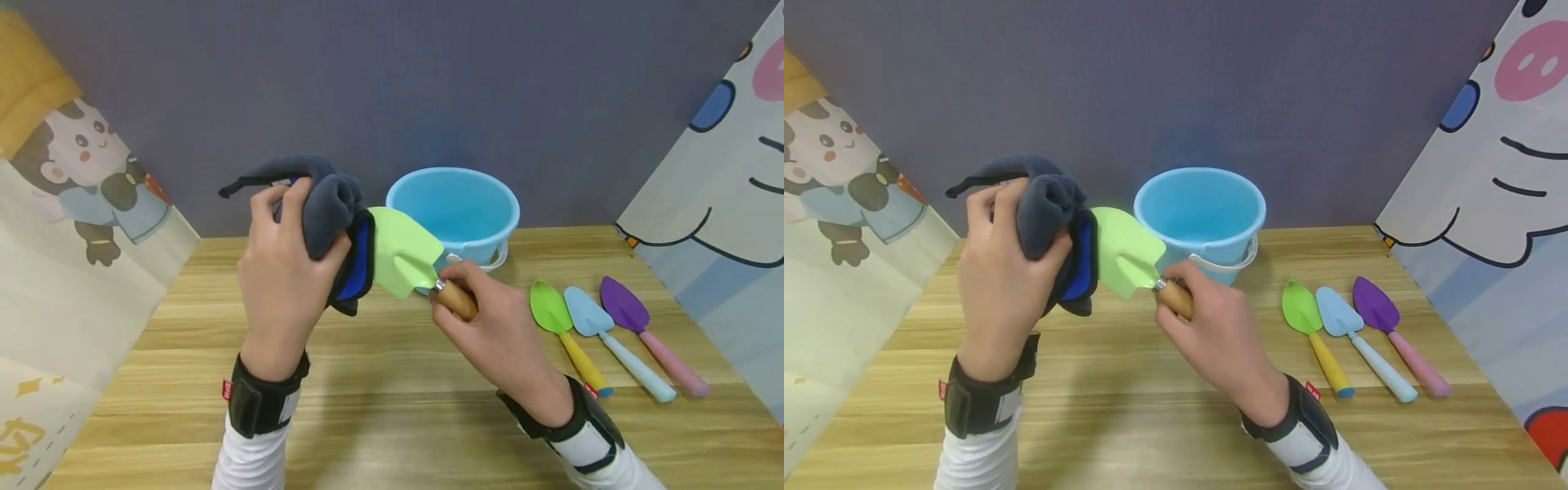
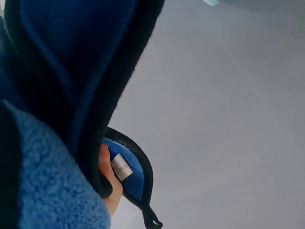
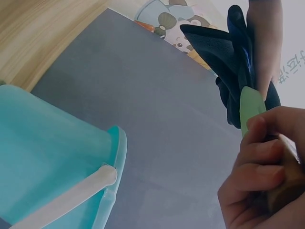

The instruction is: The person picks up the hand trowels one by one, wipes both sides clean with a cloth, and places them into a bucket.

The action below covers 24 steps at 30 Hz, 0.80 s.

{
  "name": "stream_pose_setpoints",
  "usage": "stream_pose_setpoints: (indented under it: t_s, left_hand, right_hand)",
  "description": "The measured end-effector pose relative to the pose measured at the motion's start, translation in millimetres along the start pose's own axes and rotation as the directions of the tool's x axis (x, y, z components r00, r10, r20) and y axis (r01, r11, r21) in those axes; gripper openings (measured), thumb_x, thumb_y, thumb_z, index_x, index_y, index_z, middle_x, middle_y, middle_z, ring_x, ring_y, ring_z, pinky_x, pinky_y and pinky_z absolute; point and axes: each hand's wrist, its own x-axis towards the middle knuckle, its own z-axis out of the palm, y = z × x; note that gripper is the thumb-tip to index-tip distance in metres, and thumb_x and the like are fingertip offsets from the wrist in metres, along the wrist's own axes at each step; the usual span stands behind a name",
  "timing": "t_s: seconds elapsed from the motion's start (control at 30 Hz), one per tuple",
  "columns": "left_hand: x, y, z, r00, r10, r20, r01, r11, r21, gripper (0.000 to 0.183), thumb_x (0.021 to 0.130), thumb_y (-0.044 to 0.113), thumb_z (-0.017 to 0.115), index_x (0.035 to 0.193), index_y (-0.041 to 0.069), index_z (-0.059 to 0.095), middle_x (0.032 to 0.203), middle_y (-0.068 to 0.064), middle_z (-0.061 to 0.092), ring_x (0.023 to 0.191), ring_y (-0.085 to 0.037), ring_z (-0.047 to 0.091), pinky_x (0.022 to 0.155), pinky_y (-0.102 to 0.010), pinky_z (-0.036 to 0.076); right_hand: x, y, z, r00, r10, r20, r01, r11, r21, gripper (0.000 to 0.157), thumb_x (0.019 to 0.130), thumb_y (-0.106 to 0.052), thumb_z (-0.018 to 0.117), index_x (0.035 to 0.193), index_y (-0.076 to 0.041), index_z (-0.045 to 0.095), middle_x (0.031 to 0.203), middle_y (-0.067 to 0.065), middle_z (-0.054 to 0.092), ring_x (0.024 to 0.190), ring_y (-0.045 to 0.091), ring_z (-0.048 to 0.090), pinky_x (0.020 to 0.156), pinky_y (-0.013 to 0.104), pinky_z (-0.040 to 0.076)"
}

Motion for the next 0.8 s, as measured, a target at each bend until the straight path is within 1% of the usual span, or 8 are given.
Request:
stream_pose_setpoints:
  t_s: [0.17,0.27,0.4,0.6,0.7,0.8]
  left_hand:
    - [0.5,-3.7,-0.9,1.0,-0.012,-0.008,0.012,1.0,0.019,0.057,0.08,0.028,0.072,0.132,0.012,0.055,0.122,-0.028,0.054,0.089,-0.043,0.063,0.065,-0.063,0.056]
    - [0.5,-5.4,-1.3,1.0,-0.023,-0.009,0.023,0.999,0.025,0.057,0.081,0.029,0.072,0.133,0.012,0.055,0.123,-0.027,0.054,0.089,-0.043,0.063,0.065,-0.063,0.055]
    - [0.5,-5.9,-1.5,1.0,-0.021,-0.013,0.022,0.999,0.025,0.057,0.081,0.029,0.07,0.133,0.013,0.055,0.123,-0.027,0.054,0.089,-0.042,0.063,0.064,-0.063,0.055]
    - [0.9,-4.7,-1.9,1.0,-0.009,-0.019,0.009,1.0,0.01,0.057,0.082,0.028,0.07,0.134,0.013,0.054,0.123,-0.027,0.054,0.09,-0.042,0.063,0.065,-0.063,0.055]
    - [1.1,-4.0,-2.4,1.0,-0.009,-0.019,0.01,1.0,0.01,0.057,0.082,0.029,0.07,0.134,0.014,0.054,0.123,-0.026,0.054,0.089,-0.042,0.063,0.065,-0.063,0.055]
    - [1.1,-3.4,-2.7,1.0,-0.005,-0.021,0.005,1.0,0.009,0.057,0.082,0.029,0.07,0.134,0.014,0.055,0.123,-0.026,0.054,0.088,-0.042,0.063,0.064,-0.063,0.055]
  right_hand:
    - [0.4,1.9,-0.3,1.0,0.014,-0.001,-0.014,1.0,0.016,0.02,0.077,-0.007,0.071,0.096,-0.006,0.065,0.078,0.005,0.065,0.061,0.011,0.049,0.049,0.027,0.043]
    - [1.1,2.5,-0.5,0.999,0.031,0.007,-0.031,0.999,0.025,0.019,0.079,-0.008,0.07,0.097,-0.006,0.065,0.085,0.005,0.062,0.067,0.012,0.048,0.052,0.029,0.044]
    - [2.1,3.4,-0.6,0.998,0.058,-0.004,-0.058,0.998,0.038,0.022,0.079,-0.008,0.07,0.1,-0.004,0.065,0.094,0.008,0.06,0.076,0.013,0.05,0.057,0.033,0.047]
    - [4.6,4.4,-1.8,0.993,0.113,-0.041,-0.111,0.992,0.062,0.03,0.078,-0.009,0.072,0.104,-0.001,0.059,0.094,0.01,0.062,0.077,0.014,0.053,0.06,0.035,0.049]
    - [5.3,4.5,-2.7,0.988,0.141,-0.06,-0.138,0.988,0.065,0.03,0.08,-0.01,0.073,0.103,0.001,0.057,0.093,0.011,0.063,0.076,0.015,0.054,0.06,0.036,0.048]
    - [6.1,4.3,-3.6,0.984,0.163,-0.069,-0.158,0.985,0.069,0.028,0.082,-0.013,0.073,0.102,0.0,0.059,0.091,0.011,0.064,0.076,0.016,0.054,0.06,0.036,0.047]
